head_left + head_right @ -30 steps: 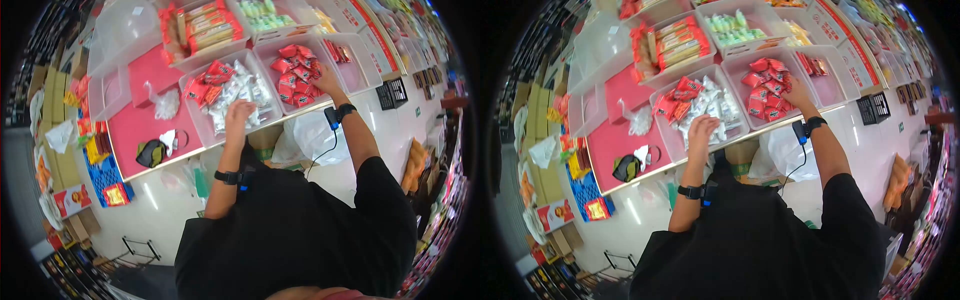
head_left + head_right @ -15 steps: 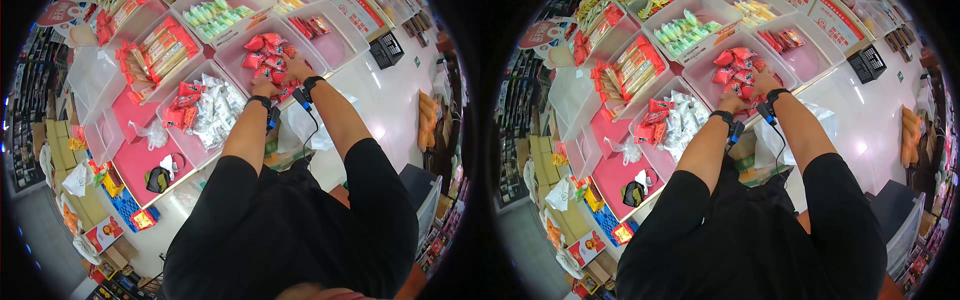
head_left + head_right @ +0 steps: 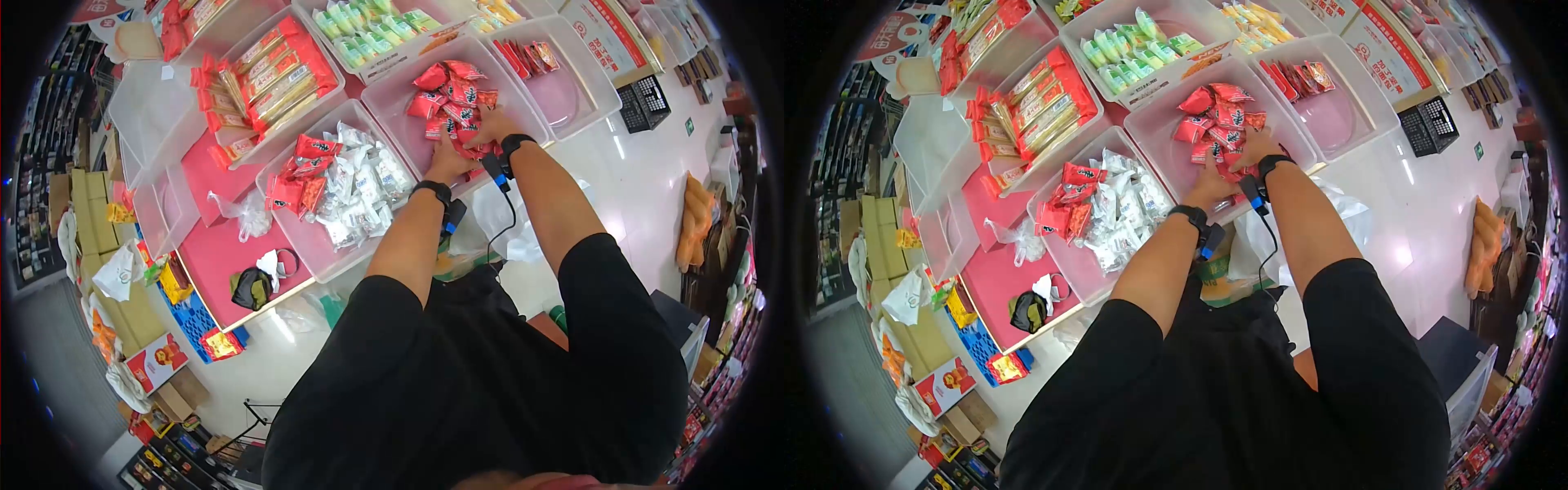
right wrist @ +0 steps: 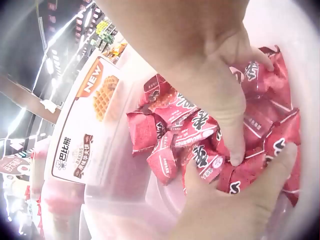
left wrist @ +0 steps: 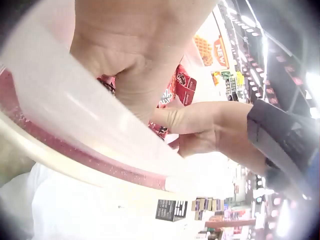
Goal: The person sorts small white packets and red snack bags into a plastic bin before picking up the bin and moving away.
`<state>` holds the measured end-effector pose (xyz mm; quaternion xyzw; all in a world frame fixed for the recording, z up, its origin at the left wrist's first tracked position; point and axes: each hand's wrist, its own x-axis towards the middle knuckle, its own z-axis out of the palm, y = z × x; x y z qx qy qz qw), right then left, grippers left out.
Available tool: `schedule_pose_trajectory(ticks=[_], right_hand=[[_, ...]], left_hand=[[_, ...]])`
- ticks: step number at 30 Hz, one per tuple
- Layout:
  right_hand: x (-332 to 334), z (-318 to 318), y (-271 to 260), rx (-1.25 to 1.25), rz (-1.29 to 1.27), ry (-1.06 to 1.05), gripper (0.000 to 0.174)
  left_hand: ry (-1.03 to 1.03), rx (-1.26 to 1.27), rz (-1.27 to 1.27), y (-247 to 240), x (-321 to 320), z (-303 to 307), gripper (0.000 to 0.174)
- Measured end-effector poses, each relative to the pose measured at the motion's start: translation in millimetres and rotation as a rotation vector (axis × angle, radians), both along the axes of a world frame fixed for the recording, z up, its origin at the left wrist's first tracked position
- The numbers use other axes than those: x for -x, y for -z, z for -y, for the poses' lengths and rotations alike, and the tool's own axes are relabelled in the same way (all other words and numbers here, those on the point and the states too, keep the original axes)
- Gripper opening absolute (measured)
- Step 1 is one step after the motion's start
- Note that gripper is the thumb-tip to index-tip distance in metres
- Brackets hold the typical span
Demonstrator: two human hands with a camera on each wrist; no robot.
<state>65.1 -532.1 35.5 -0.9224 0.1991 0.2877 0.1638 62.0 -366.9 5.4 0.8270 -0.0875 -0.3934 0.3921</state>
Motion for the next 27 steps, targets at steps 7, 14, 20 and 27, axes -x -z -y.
schedule_pose_trajectory(ticks=[7,14,20,27], right_hand=[[20,14,-10,-0.111,-0.109,0.012,0.129],[40,0,27,-0.355,0.107,0.298,0.126],[32,-13,-24,-0.515,-0.009,0.477,0.094],[36,0,-22,-0.670,0.102,0.300,0.040]], left_hand=[[-0.093,0.149,-0.002,6,13,2,0.140],[-0.159,0.212,-0.062,5,8,6,0.128],[-0.186,0.243,-0.022,13,9,6,0.121],[-0.052,0.117,0.171,-7,11,6,0.089]])
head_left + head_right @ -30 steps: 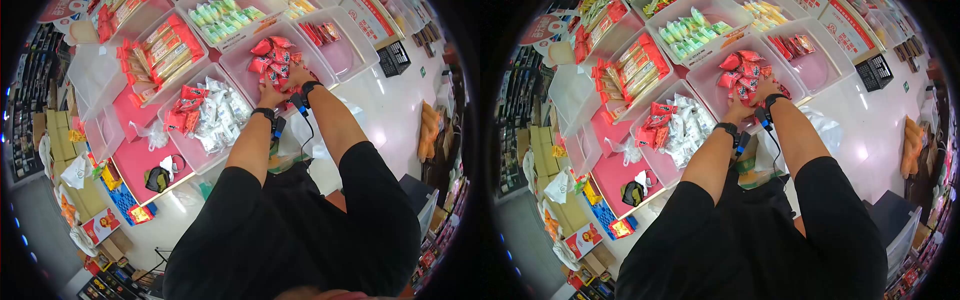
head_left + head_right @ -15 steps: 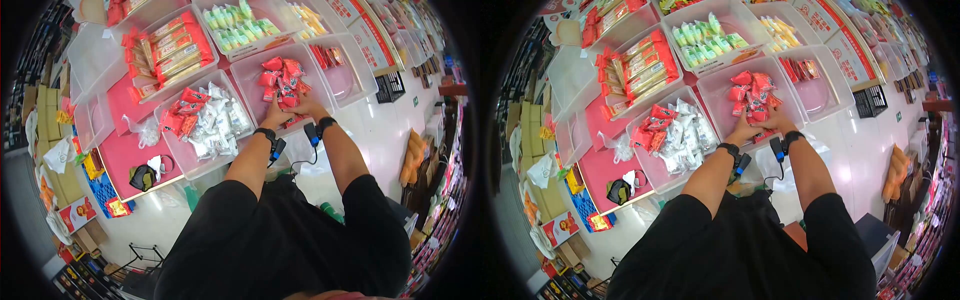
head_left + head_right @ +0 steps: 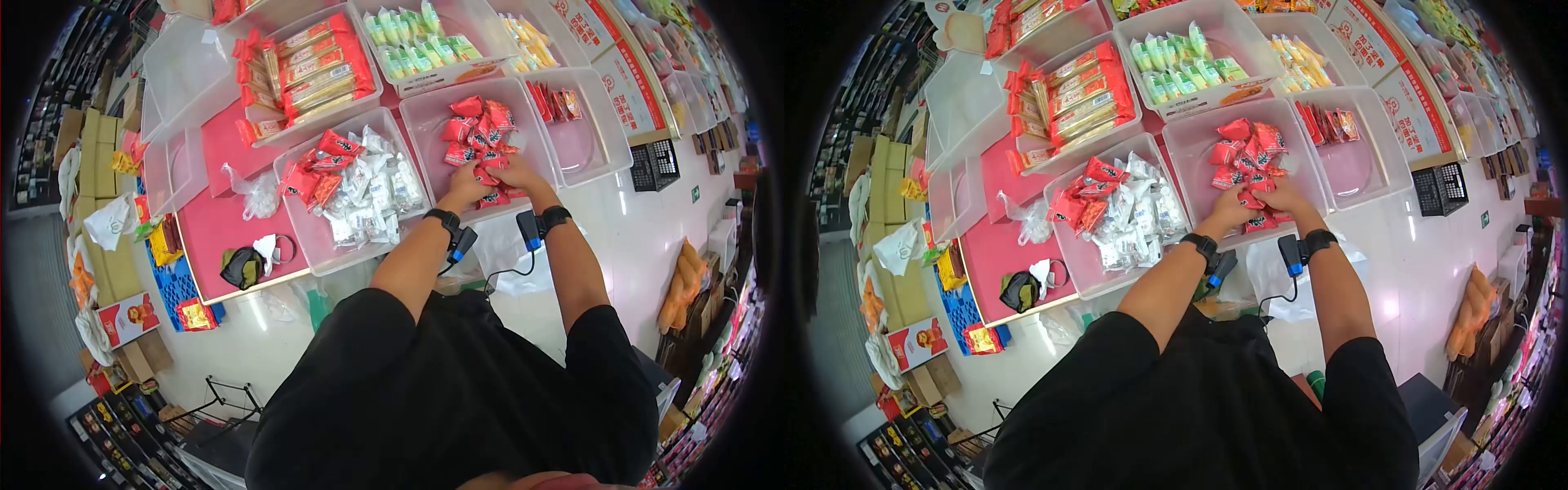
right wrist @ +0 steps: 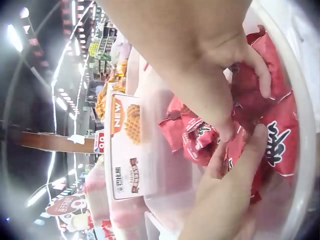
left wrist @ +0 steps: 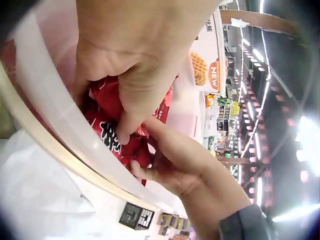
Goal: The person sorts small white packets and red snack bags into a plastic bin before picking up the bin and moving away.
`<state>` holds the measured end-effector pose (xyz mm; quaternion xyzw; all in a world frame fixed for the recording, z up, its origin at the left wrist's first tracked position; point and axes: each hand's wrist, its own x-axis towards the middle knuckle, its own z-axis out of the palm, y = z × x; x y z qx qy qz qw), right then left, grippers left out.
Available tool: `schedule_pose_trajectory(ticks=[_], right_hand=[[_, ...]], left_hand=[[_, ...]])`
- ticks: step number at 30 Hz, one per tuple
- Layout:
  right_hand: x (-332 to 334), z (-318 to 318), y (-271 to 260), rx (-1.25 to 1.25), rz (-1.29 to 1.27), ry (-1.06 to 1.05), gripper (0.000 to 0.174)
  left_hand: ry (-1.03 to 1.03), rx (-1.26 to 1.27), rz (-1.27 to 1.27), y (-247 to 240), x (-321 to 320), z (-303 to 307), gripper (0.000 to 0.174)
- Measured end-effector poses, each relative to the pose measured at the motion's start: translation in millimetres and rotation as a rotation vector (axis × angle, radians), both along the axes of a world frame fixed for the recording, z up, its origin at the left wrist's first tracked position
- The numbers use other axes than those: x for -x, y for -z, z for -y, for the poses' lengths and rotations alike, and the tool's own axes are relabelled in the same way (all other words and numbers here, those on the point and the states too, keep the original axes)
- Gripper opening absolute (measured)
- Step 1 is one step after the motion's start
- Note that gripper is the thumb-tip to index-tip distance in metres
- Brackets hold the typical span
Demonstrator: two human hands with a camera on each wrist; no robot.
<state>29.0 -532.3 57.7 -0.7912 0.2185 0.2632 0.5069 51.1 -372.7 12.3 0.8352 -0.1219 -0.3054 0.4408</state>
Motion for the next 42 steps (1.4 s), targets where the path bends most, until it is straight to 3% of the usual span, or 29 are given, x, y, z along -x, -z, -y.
schedule_pose_trajectory(ticks=[3,7,10,12,16,18,20,22,24,26,28,29,31,32,34,36,37,38,39,41,42], right_hand=[[3,-5,-32,0.100,0.067,0.020,0.036],[-5,-8,-57,0.147,0.251,-0.164,0.038],[-8,-35,-101,0.242,0.329,-0.180,0.041],[-19,-48,-119,0.456,0.612,-0.263,0.046],[-43,-98,-155,0.487,0.788,-0.341,0.045],[-53,-139,-171,0.289,0.941,-0.318,0.045],[-64,-174,-168,0.247,0.841,-0.368,0.046],[-69,-210,-147,0.268,0.894,-0.389,0.047],[-64,-235,-118,0.002,0.900,-0.325,0.050],[-53,-229,-106,0.022,0.991,-0.266,0.050],[-49,-208,-96,0.066,1.061,-0.194,0.049],[-48,-184,-86,0.125,1.014,-0.149,0.050],[-48,-124,-52,0.289,0.908,-0.071,0.057],[-47,-92,-32,0.391,0.843,-0.037,0.065],[-43,-43,-8,0.652,0.600,0.043,0.091],[-43,-11,14,0.662,0.517,0.071,0.100],[-46,4,25,0.670,0.440,0.089,0.110],[-49,15,40,0.673,0.526,0.023,0.117],[-52,16,40,0.669,0.525,0.028,0.117],[-66,15,40,0.719,0.582,-0.081,0.120],[-72,17,43,0.714,0.584,-0.088,0.120]], left_hand=[[-0.073,0.075,0.091,-31,7,-4,0.090],[-0.137,0.130,0.196,-58,11,-11,0.086],[-0.287,0.285,0.420,-89,14,-27,0.077],[-0.367,0.310,0.463,-115,11,-40,0.075],[-0.554,0.389,0.620,-151,6,-78,0.071],[-0.635,0.319,0.755,-164,-1,-109,0.071],[-0.679,0.197,0.867,-170,-4,-148,0.072],[-0.701,0.081,0.934,-167,-10,-186,0.075],[-0.715,0.002,0.914,-142,-13,-224,0.077],[-0.706,-0.025,0.860,-134,-8,-247,0.079],[-0.596,-0.227,0.844,-135,-4,-254,0.081],[-0.584,-0.225,0.845,-137,-6,-247,0.081],[-0.585,-0.451,0.921,-150,-8,-214,0.078],[-0.550,-0.409,1.026,-161,-12,-195,0.068],[-0.495,0.044,0.860,-145,-21,-145,0.063],[-0.202,0.041,0.615,-115,-28,-91,0.059],[-0.125,0.008,0.506,-99,-34,-66,0.069],[-0.049,-0.029,0.393,-87,-37,-45,0.079],[-0.044,-0.034,0.393,-78,-38,-29,0.079],[-0.105,-0.184,0.073,-60,-46,-1,0.111],[-0.113,-0.188,0.072,-48,-52,13,0.111]])
